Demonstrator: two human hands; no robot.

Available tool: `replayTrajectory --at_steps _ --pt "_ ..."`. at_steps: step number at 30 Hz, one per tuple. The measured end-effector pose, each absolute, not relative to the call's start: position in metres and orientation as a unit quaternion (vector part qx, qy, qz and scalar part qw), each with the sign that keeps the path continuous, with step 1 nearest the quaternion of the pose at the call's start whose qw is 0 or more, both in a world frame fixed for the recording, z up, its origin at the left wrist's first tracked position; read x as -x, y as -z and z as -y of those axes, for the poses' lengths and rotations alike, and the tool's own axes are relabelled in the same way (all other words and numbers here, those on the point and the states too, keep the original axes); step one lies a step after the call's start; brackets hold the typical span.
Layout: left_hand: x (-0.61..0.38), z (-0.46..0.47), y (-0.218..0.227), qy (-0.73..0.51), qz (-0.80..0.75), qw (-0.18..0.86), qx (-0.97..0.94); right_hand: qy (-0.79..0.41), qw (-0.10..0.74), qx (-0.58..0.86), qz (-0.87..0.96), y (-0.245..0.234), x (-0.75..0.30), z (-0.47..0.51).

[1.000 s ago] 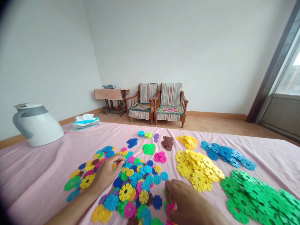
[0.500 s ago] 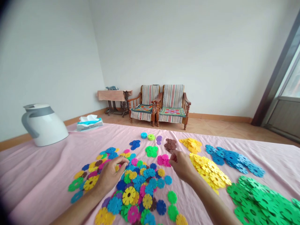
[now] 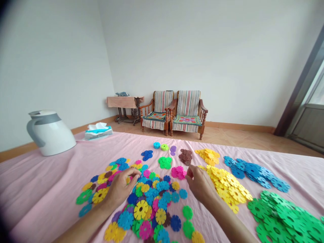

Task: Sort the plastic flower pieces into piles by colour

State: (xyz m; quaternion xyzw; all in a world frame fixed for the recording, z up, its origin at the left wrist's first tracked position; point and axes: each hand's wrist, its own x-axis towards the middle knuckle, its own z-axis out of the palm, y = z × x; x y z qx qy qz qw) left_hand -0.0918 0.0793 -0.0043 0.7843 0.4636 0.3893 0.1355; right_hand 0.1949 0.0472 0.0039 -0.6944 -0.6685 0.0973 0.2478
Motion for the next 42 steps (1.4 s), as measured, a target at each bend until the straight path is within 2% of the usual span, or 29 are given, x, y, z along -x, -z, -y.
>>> replayTrajectory --at_steps 10,25,35,38,42 --pt "0.093 -0.080 0.007 -0.389 -0.467 0.146 -0.781 -0.292 0.060 0.590 0.751 -0.047 -0.189 0.041" --pt "0.093 -0.084 0.009 -0.379 -0.469 0.142 -0.785 -0.260 0.026 0.567 0.781 -0.048 -0.167 0.050" --pt "0.093 -0.081 0.006 -0.376 -0.473 0.140 -0.785 -0.310 0.063 0.578 0.752 -0.052 -0.174 0.049" --pt "0.092 -0.080 0.007 -0.376 -0.471 0.141 -0.786 -0.308 0.156 0.578 0.739 -0.047 -0.183 0.029" --pt "0.091 -0.079 0.005 -0.375 -0.472 0.141 -0.785 -0.234 0.306 0.624 0.680 -0.029 -0.193 -0.017"
